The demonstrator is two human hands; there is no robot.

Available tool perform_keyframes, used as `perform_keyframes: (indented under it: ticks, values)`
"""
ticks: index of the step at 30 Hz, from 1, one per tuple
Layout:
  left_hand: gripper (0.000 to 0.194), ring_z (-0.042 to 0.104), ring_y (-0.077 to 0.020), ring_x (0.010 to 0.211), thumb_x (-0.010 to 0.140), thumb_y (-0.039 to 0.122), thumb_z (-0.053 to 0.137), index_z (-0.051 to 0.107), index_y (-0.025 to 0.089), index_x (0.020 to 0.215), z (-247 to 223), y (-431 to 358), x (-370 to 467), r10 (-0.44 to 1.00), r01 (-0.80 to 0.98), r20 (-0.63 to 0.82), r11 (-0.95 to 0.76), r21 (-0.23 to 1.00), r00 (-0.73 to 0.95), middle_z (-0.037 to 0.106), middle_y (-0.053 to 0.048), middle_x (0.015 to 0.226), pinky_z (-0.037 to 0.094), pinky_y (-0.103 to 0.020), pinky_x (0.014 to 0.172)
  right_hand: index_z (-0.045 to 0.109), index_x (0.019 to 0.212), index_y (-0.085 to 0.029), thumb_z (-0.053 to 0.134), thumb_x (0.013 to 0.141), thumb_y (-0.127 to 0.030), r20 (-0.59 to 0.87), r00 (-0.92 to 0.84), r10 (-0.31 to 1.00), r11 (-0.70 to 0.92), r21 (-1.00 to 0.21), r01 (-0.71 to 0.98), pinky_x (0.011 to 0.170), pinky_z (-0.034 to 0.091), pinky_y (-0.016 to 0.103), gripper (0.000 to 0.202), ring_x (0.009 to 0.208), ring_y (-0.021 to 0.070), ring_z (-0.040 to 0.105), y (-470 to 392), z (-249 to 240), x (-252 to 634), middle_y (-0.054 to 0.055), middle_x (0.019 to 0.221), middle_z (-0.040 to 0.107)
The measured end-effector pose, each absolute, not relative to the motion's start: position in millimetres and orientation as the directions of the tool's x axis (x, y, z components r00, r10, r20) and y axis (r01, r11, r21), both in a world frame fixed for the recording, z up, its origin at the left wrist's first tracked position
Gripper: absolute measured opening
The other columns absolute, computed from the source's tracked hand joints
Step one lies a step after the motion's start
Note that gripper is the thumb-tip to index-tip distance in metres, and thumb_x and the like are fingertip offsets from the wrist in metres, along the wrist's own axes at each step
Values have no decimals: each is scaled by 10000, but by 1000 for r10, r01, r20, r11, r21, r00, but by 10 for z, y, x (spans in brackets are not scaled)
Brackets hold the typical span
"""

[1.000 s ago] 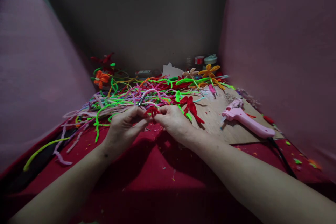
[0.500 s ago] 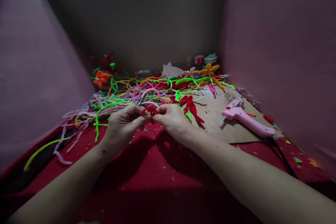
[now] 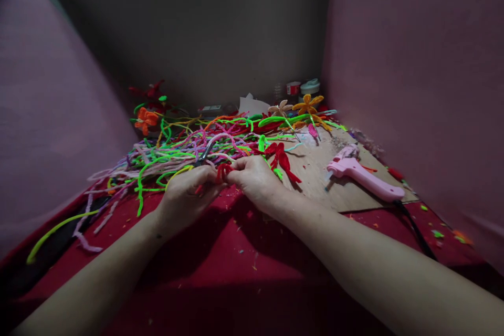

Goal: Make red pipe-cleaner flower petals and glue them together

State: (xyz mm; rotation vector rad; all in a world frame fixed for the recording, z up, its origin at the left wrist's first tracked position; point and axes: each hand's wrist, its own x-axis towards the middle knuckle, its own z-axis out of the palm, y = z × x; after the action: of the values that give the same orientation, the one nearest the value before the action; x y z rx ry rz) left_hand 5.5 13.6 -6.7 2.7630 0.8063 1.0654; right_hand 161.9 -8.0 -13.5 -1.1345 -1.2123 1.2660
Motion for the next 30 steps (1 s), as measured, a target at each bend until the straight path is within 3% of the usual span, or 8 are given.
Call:
perform_keyframes:
  ticks: [2, 6, 12, 18, 22, 26, 30]
  values:
    - [102, 479, -83, 552, 760, 168, 569, 537, 154, 665, -58, 144, 51, 582, 458, 517, -813, 359, 627, 563, 11, 617, 369, -204, 551, 579, 577, -145, 560, 616, -114, 18, -71, 997, 12, -996, -84, 445, 252, 225, 53, 415, 57, 382, -72, -154, 1618, -42, 485, 501]
    - [123, 441, -66, 497, 736, 233, 613, 575, 143, 662, -7, 152, 46, 780, 430, 276, -560, 708, 562, 522, 36, 565, 350, -188, 488, 591, 616, -142, 612, 634, -196, 30, -152, 988, 9, -991, -135, 451, 274, 225, 61, 443, 70, 415, -75, -167, 1625, -23, 529, 538]
    - [222, 416, -58, 406, 661, 260, 687, 507, 146, 599, 89, 134, 60, 861, 360, 36, -249, 899, 507, 492, 56, 481, 323, -187, 403, 548, 599, -151, 609, 676, -232, 48, -189, 981, 28, -994, -103, 435, 265, 216, 127, 429, 63, 389, -79, -164, 1639, -43, 498, 492]
    - [221, 494, -87, 474, 769, 352, 587, 541, 145, 704, 114, 138, 49, 828, 229, 11, -168, 959, 560, 574, 11, 596, 395, -199, 414, 550, 580, -143, 586, 693, -219, 92, -167, 982, 84, -995, -55, 461, 277, 226, 141, 465, 71, 395, -56, -204, 1637, -27, 526, 513]
    - [207, 442, -63, 438, 744, 316, 613, 545, 139, 659, 131, 124, 76, 837, 341, 20, -245, 908, 547, 505, 40, 528, 345, -177, 401, 532, 545, -153, 558, 682, -182, 106, -125, 986, 104, -994, -24, 433, 236, 229, 143, 438, 69, 366, -53, -238, 1636, -45, 472, 460]
    - [193, 413, -45, 425, 736, 282, 615, 560, 132, 628, 145, 110, 95, 860, 416, 86, -328, 848, 503, 478, 48, 504, 306, -160, 390, 544, 539, -151, 548, 680, -167, 124, -129, 984, 110, -988, -106, 453, 262, 230, 141, 442, 68, 386, -51, -249, 1626, -43, 466, 474]
    - [189, 430, -45, 394, 692, 272, 673, 531, 147, 686, 93, 133, 85, 884, 279, 14, -162, 946, 467, 493, 58, 519, 323, -150, 348, 530, 540, -155, 590, 669, -202, 67, -91, 994, 50, -983, -179, 412, 240, 220, 149, 401, 55, 358, -61, -210, 1613, -58, 449, 454]
